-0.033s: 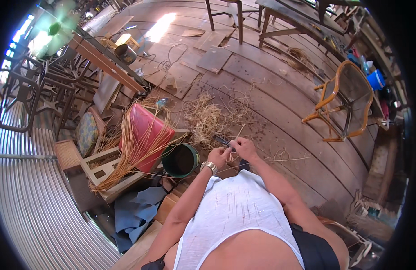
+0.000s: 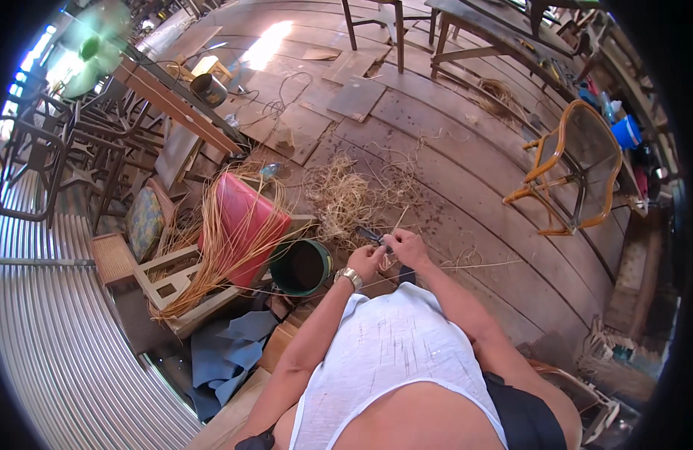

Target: The person stands in a workshop and repeatedly peels thin strips from long bamboo rods using a handheld knife. They hold the rod with one hand and draw the knife along its length to remove the outer layer, dropping the resulting shavings onto the wooden floor. The person occasionally reaches for new rods from a nearby pile.

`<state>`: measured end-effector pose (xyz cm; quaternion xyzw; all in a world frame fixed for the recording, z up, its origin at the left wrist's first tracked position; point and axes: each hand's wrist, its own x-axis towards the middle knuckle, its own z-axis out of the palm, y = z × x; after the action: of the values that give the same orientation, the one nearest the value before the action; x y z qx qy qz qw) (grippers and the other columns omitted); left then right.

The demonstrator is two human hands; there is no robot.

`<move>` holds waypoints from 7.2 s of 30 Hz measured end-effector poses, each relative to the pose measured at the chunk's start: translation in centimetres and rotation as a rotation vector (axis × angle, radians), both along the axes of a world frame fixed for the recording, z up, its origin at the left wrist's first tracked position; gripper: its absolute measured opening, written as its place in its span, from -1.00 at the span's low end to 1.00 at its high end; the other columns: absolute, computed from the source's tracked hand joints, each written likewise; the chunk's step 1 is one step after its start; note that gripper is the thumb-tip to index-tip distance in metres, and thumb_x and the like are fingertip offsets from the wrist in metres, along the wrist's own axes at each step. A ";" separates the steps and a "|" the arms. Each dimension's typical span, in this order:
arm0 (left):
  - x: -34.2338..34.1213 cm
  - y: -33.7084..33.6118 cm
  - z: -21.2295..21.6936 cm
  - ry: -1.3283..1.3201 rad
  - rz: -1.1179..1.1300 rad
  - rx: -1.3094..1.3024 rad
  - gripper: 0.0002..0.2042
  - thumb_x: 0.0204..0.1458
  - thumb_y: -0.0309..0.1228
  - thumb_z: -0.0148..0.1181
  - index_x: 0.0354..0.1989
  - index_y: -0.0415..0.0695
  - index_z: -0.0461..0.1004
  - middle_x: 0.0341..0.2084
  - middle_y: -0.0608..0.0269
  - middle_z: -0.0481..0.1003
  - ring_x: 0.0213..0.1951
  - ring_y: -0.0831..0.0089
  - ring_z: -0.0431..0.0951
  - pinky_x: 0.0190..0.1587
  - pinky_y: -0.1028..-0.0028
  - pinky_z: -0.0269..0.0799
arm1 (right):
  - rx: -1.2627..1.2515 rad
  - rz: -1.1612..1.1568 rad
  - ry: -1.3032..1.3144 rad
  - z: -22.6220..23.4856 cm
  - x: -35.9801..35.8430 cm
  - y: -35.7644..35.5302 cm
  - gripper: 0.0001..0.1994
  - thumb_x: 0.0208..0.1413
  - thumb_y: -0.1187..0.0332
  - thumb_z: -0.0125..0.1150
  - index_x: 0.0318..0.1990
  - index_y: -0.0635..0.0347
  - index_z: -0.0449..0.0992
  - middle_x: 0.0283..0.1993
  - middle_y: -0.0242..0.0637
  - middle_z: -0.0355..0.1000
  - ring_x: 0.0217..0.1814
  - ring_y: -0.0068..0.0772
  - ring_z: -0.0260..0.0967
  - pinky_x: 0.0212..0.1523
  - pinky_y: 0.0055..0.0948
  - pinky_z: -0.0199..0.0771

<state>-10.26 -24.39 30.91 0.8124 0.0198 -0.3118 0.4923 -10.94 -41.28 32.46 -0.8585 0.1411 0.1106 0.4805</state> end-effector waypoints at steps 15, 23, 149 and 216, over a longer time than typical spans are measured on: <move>-5.0 9.7 15.0 0.198 0.141 -0.405 -0.75 0.17 -0.29 0.07 -0.46 -0.19 0.46 -0.58 0.40 0.41 -0.51 0.62 0.34 -0.44 0.51 0.26 | 0.101 -0.591 0.214 -2.8 2.1 -22.5 -0.68 0.16 0.10 0.09 -0.48 0.15 0.35 -0.67 -0.32 0.33 -0.77 -0.53 0.24 -0.80 -0.50 0.20; 3.0 10.3 11.3 -0.225 0.011 0.027 -0.80 0.12 -0.35 0.12 -0.13 -0.09 0.57 -0.33 0.18 0.54 -0.32 0.55 0.54 -0.32 0.51 0.40 | -0.173 -0.228 -0.047 -2.3 -0.3 -27.2 -0.78 0.26 0.19 -0.03 -0.27 0.16 0.33 -0.57 -0.27 0.39 -0.69 -0.47 0.35 -0.73 -0.44 0.28; -18.3 33.9 -1.1 0.174 -0.245 0.820 -0.57 0.00 -0.04 0.23 -0.11 -0.14 0.50 -0.21 -0.04 0.55 -0.15 0.06 0.55 -0.07 0.23 0.43 | -0.136 -0.341 -0.105 0.5 0.7 -15.4 -0.62 0.09 0.08 0.16 -0.56 0.22 0.47 -0.67 -0.26 0.41 -0.69 -0.47 0.37 -0.60 -0.40 0.34; -19.0 14.5 7.1 0.058 0.047 0.244 -0.76 0.12 -0.22 0.07 -0.23 -0.10 0.54 -0.45 0.06 0.54 -0.39 0.23 0.54 -0.27 0.29 0.44 | -0.159 0.654 -0.444 -6.3 9.3 -15.2 -0.81 0.23 0.30 0.05 -0.29 0.25 0.41 -0.52 -0.15 0.38 -0.48 -0.35 0.31 -0.37 -0.26 0.35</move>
<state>-29.27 -9.88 38.00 0.8563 0.0911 -0.3187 0.3960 -1.68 -56.53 26.17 -0.8956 -0.2388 0.0582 0.3709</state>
